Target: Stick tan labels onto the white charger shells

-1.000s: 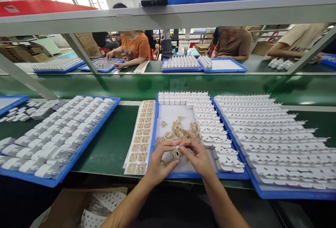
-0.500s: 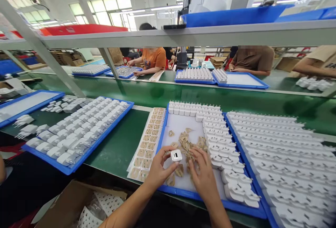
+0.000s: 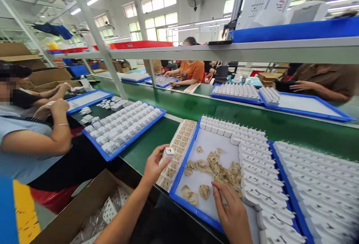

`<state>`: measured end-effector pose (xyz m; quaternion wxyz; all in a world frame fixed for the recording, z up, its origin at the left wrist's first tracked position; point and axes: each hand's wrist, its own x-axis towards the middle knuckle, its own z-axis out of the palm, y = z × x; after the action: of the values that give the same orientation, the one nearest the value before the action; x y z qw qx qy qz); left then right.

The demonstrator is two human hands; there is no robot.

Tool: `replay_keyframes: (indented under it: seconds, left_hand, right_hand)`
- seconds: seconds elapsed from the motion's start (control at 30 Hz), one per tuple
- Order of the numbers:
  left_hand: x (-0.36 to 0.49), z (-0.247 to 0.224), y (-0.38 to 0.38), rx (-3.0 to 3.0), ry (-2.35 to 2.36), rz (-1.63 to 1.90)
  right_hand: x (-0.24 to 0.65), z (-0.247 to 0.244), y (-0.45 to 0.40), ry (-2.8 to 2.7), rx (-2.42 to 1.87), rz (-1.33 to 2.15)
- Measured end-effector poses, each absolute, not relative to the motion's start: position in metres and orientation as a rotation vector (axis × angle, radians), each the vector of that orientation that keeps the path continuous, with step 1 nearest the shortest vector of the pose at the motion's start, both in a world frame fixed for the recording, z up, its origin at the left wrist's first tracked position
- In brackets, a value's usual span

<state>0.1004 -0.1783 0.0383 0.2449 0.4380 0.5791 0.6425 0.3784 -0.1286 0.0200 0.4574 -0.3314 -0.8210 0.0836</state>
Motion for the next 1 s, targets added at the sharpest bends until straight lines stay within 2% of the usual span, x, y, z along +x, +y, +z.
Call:
replay_keyframes:
  seconds: [0.13,0.3,0.5,0.73,1.0]
  left_hand:
    - [0.050,0.031,-0.190,1.298,2.089,1.618]
    - [0.010,0.021,-0.191,1.372,2.459,1.407]
    - [-0.071,0.060,-0.203,1.035,3.006,1.122]
    - [-0.129,0.093,-0.181,0.922,3.107,0.848]
    - [-0.150,0.095,-0.130,0.789,3.067,0.391]
  right_hand:
    - [0.378,0.020,-0.127,-2.051,-0.739,0.200]
    - [0.383,0.013,-0.123,-2.078,-0.714,0.242]
    - [0.390,0.000,-0.113,-2.202,-0.710,0.275]
    - [0.389,0.003,-0.112,-2.242,-0.716,0.295]
    - [0.389,0.005,-0.112,-2.234,-0.725,0.332]
